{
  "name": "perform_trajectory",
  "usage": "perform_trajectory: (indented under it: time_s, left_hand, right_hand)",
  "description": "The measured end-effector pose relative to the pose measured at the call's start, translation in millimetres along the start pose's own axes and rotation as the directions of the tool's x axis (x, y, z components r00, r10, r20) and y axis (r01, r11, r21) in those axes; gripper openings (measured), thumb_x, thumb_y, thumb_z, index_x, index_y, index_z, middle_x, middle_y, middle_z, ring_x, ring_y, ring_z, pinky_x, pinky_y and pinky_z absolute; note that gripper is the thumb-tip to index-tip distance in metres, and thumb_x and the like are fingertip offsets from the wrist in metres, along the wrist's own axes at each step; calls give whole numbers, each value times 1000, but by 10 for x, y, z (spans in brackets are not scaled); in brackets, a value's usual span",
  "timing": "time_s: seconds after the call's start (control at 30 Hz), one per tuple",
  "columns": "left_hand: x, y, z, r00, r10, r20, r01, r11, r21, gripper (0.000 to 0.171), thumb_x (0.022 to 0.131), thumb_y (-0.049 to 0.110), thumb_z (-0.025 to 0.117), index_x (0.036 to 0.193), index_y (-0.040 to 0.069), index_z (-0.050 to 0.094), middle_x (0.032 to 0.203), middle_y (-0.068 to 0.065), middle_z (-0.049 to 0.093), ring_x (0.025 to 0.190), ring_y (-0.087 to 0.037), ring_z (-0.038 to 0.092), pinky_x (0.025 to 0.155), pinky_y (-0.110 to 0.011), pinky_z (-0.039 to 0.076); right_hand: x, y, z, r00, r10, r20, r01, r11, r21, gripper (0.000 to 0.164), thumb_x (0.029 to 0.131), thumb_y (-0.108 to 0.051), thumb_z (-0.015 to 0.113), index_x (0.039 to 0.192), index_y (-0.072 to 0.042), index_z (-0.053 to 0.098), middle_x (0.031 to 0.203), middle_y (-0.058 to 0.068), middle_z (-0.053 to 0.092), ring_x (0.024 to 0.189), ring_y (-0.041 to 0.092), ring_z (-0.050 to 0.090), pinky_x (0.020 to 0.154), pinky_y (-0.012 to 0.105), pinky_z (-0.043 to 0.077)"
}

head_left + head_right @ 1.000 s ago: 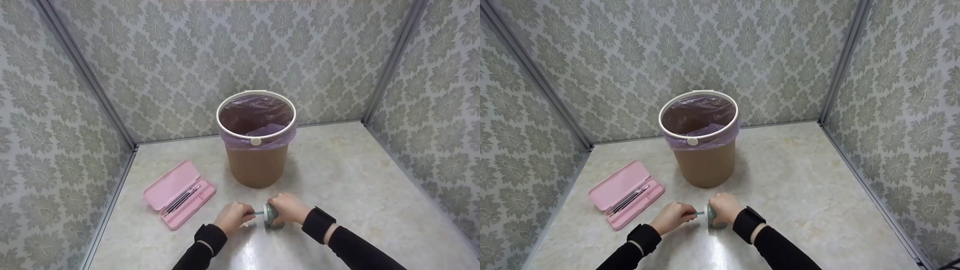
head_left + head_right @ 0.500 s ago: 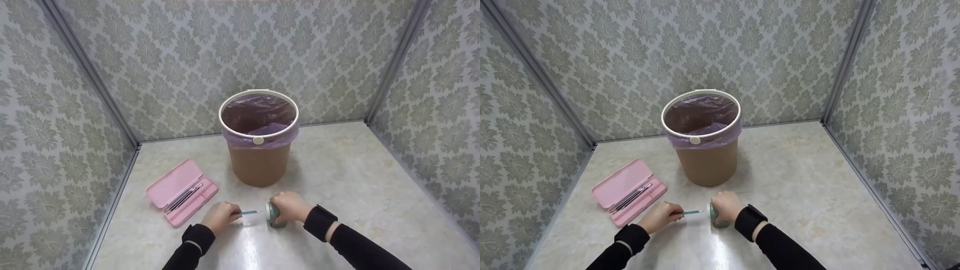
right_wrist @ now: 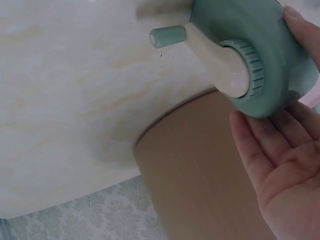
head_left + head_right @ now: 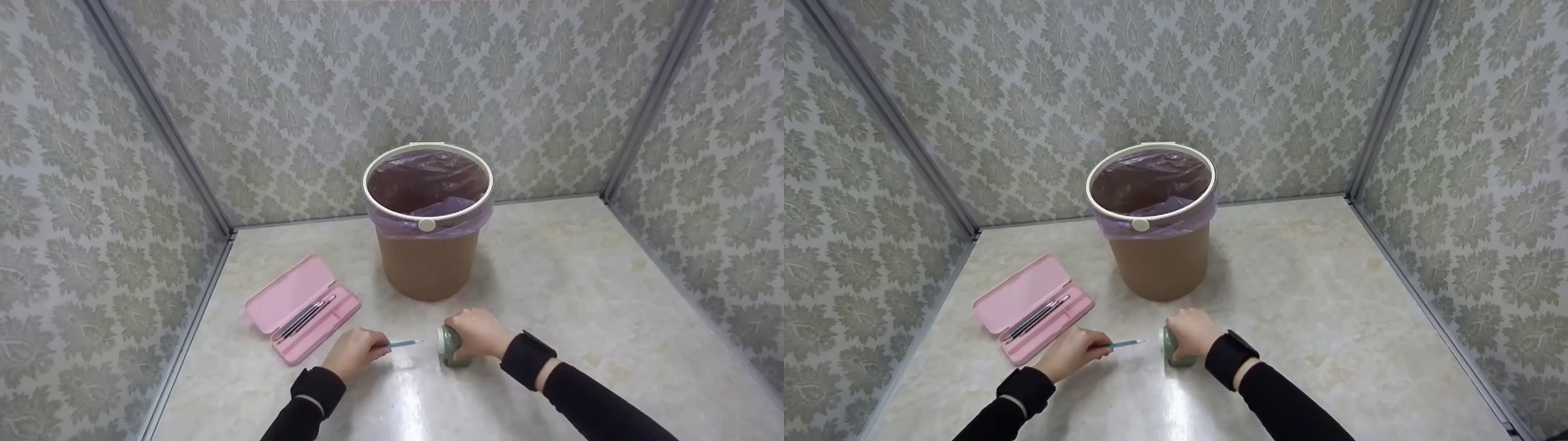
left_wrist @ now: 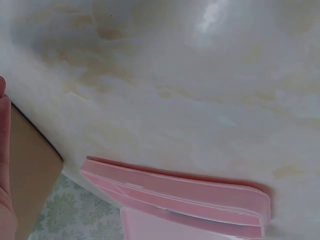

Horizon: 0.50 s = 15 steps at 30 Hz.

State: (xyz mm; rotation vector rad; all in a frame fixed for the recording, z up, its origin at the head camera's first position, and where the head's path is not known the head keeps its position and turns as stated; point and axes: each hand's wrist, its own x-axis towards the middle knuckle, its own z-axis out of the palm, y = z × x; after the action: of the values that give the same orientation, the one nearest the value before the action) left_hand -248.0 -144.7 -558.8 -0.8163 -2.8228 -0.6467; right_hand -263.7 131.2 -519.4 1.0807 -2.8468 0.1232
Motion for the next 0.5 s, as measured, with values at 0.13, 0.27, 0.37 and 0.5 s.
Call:
perform_trajectory:
  time_s: [0.13, 0.27, 0.37, 0.5]
  left_hand:
    - [-20, -9, -12, 999, -37, -6, 37, 998, -47, 9, 80, 26, 68, 82, 18, 72, 74, 9, 70, 64, -1, 60, 62, -20, 48]
    - [-34, 11, -21, 998, -66, -1, 66, 994, -86, 9, 81, 26, 67, 83, 19, 72, 75, 10, 69, 66, -1, 60, 65, -20, 49]
    - [-33, 36, -25, 997, -82, 8, 83, 990, -111, 10, 82, 28, 66, 83, 20, 71, 74, 12, 68, 66, 1, 58, 65, -20, 48]
    - [-24, 72, -20, 994, -109, 7, 109, 983, -147, 10, 83, 28, 65, 83, 20, 71, 70, 13, 65, 63, 3, 55, 62, -18, 46]
  right_hand:
    - [-2, 12, -18, 1000, 7, 12, -7, 1000, 9, 42, 52, -34, 83, 80, -13, 61, 71, -2, 64, 64, 16, 58, 57, 30, 43]
    - [-9, 8, -12, 1000, 9, 11, -10, 1000, 29, 43, 53, -34, 83, 83, -13, 61, 73, -2, 65, 66, 17, 59, 59, 31, 45]
    - [-19, 11, 4, 1000, 11, 7, -11, 999, 49, 44, 54, -34, 83, 86, -13, 62, 74, -1, 65, 67, 17, 59, 60, 30, 45]
    - [-42, 24, 29, 1000, 5, -5, -5, 997, 82, 43, 55, -33, 82, 87, -13, 62, 76, -2, 65, 67, 15, 59, 59, 28, 44]
